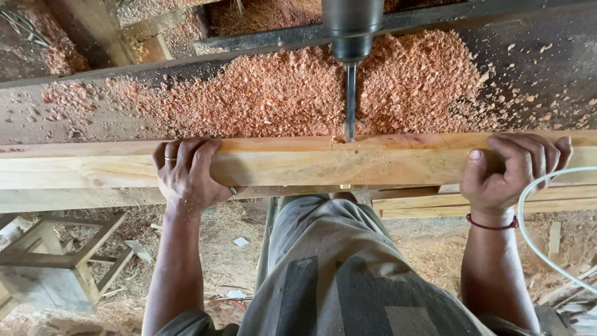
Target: The person holds a long wooden plank on a drill press table and drills a series of holes along it, repositioning the plank between each hole and steadying it with both hands while the machine bores through the wood.
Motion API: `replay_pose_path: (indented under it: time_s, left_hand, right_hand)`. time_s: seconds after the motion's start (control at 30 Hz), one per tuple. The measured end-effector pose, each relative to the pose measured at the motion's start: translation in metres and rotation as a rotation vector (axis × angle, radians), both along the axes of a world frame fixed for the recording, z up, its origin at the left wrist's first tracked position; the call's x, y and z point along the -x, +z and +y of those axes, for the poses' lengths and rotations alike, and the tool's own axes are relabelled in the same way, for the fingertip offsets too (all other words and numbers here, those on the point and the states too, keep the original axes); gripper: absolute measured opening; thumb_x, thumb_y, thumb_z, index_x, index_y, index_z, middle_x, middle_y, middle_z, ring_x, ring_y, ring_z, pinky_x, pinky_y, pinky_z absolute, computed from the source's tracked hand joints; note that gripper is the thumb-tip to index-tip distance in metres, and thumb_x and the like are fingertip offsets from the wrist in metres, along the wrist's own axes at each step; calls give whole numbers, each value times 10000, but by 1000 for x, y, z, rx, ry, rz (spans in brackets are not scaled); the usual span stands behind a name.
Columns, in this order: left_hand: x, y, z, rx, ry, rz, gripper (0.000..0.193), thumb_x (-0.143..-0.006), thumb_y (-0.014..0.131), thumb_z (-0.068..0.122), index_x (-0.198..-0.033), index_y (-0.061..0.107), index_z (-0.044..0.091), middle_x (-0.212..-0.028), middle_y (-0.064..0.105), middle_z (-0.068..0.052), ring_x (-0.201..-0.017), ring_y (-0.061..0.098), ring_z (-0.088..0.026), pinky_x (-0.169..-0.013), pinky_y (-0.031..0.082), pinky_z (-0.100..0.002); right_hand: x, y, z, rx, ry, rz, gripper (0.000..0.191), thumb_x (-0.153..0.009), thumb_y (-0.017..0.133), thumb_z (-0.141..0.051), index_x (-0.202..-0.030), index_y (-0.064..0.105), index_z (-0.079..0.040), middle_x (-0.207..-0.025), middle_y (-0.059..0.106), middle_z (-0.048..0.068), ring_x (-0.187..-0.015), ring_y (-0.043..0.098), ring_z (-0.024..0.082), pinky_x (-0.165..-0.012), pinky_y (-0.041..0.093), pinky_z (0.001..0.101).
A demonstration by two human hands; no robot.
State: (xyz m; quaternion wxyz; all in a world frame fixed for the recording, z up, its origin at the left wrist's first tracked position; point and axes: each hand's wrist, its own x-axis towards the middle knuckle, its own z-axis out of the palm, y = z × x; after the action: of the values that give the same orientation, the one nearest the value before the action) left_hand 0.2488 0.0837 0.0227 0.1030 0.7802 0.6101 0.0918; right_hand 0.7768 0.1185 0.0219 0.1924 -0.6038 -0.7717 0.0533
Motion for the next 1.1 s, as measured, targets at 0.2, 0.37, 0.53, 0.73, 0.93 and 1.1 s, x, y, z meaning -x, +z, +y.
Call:
replay_pose_path:
  time_s: [0.2, 0.37, 0.53, 0.73, 0.93, 1.1]
  left_hand:
    - [0, -2, 1, -20, 3, -4, 758, -708, 891, 736, -1112, 659, 138, -1097, 669, -49, -1027, 631, -246, -997, 450, -511]
    - [0, 0, 2, -14, 0, 21, 729, -715, 888, 714, -1136, 670, 160, -1105, 650, -38, -1031, 629, -248, -1009, 454, -511]
    - [0, 1, 3, 35, 13, 19, 709, -696, 910, 678, -1126, 676, 165, -1136, 660, -20, -1065, 624, -249, -999, 451, -501]
    - [0, 2, 6, 28, 20, 4, 749, -653, 913, 697, -1120, 685, 156, -1134, 670, -30, -1058, 620, -246, -1000, 446, -505]
    - [2, -3, 5, 26, 25, 38, 707, -655, 914, 654, -1130, 695, 177, -1141, 681, -22, -1047, 632, -246, -1000, 453, -492]
    - [5, -7, 4, 24, 24, 22, 753, -633, 955, 660, -1145, 704, 168, -1157, 683, -27, -1055, 631, -235, -1019, 454, -494]
  right_hand:
    - [1, 0, 2, 1, -11, -34, 345, -1127, 631, -436, -1008, 640, -113, -1078, 712, 73, -1083, 671, 274, -1200, 329, 476]
    - [0, -2, 2, -11, -21, -40, 338, -1126, 618, -440, -1018, 651, -121, -1068, 711, 74, -1066, 670, 253, -1206, 321, 485]
    - [-1, -2, 5, 18, -22, -32, 330, -1117, 623, -430, -1013, 652, -118, -1074, 731, 67, -1047, 690, 258, -1179, 362, 475]
    - [3, 0, 8, -9, -13, -49, 318, -1104, 596, -425, -1027, 646, -121, -1092, 719, 64, -1048, 685, 259, -1192, 342, 468]
    - [-1, -6, 16, -58, 30, -18, 327, -1139, 620, -413, -1005, 647, -116, -1050, 720, 73, -1054, 683, 266, -1178, 340, 488]
    - [-2, -6, 17, -13, -10, -36, 331, -1119, 622, -423, -1008, 665, -114, -1078, 746, 66, -1054, 689, 257, -1197, 330, 483]
